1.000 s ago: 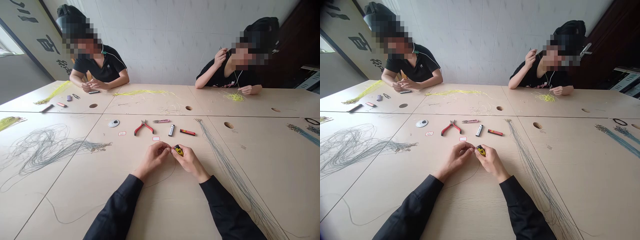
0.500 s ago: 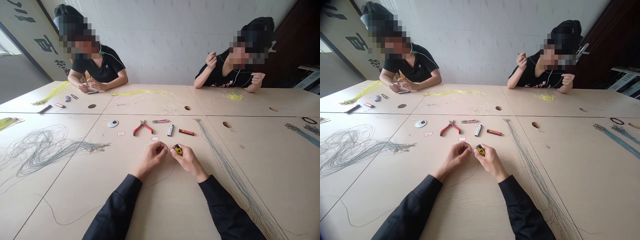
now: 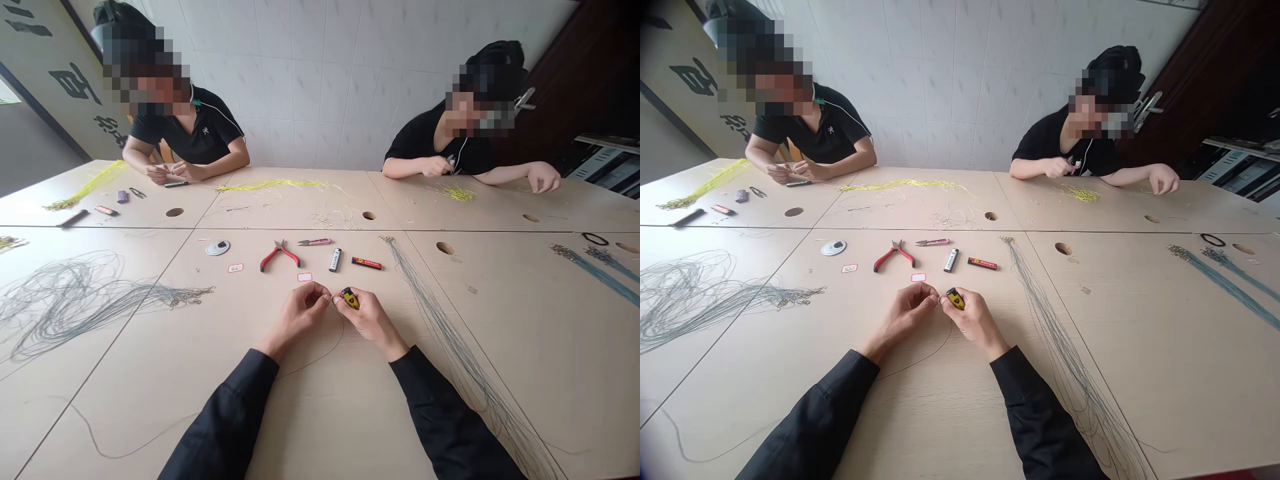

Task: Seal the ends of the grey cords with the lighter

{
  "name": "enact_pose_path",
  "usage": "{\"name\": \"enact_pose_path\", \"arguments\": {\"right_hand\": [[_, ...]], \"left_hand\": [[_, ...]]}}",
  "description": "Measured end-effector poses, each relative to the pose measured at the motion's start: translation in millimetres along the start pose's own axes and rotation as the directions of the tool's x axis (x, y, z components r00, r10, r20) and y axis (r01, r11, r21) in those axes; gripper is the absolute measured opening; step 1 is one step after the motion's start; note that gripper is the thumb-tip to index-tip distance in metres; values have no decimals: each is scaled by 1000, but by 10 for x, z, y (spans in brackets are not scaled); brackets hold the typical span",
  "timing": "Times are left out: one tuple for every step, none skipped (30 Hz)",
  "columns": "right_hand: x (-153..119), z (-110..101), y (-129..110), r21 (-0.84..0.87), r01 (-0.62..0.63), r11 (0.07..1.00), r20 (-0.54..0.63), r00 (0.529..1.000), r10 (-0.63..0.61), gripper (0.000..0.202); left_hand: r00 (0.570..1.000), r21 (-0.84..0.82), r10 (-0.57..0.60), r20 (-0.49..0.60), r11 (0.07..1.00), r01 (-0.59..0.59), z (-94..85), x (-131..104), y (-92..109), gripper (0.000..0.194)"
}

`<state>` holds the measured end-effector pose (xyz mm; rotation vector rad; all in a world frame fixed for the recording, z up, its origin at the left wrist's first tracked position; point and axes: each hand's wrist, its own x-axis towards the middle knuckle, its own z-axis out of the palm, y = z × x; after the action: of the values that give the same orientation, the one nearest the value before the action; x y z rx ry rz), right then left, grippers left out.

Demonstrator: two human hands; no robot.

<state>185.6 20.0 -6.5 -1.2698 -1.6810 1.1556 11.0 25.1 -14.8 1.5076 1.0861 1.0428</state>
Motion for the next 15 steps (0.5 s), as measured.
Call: {"name": "enact_pose_path", "arguments": {"right_hand": [[-3,0,-2,0,1,1000,1,1000,-1,29],[-6,-2,-5,-3,3,1000,3,1000,-3,29],[-8,-3,-7,-7,4,1000,3,1000,-4,29],[-10,-5,-9,-13,4,1000,2,1000,-4,29],[-11,-6,-11,-18,4,1000,1,1000,-4,29],[-13,-8,-12,-23,3,1000,0,1000,-3,29],[-14,-9,-12,-29,3,1000,0,1000,-3,29],[-14,-9,-10,-35,3,999,0,1000,-3,29],[-14,-10,-8,-42,5,999,1,1000,-5,29],[-14,-10,-7,-47,9,999,2,1000,-9,29],[-14,-10,-7,-52,12,999,4,1000,-12,29],[-14,-10,-8,-55,15,998,6,1000,-15,29],[-16,-10,-13,-53,17,998,8,1000,-16,29],[-18,-10,-19,-45,19,999,10,1000,-19,29],[-22,-10,-27,-33,23,999,13,1000,-23,29]], "left_hand": [[1000,-1,3,7,1000,-3,0,0,-1,20],[1000,0,4,10,1000,-4,0,1,-3,20],[1000,2,4,10,1000,-4,0,0,-3,19],[1000,3,3,9,1000,-3,1,-1,-3,19],[1000,3,1,8,1000,-1,2,-2,-3,19],[1000,2,0,11,1000,0,3,-3,-2,19],[1000,1,0,14,1000,0,4,-3,-3,19],[1000,-1,0,16,1000,0,4,-3,-4,19],[1000,-1,1,17,1000,-1,5,-3,-6,19],[1000,-2,3,17,1000,-3,4,-2,-10,19],[1000,-1,5,17,1000,-5,4,-1,-13,19],[1000,0,6,16,1000,-6,2,1,-17,19],[1000,4,5,13,1000,-5,1,2,-20,20],[1000,9,2,11,1000,-2,0,3,-21,20],[1000,15,-2,9,1000,2,-1,4,-21,20]]}}
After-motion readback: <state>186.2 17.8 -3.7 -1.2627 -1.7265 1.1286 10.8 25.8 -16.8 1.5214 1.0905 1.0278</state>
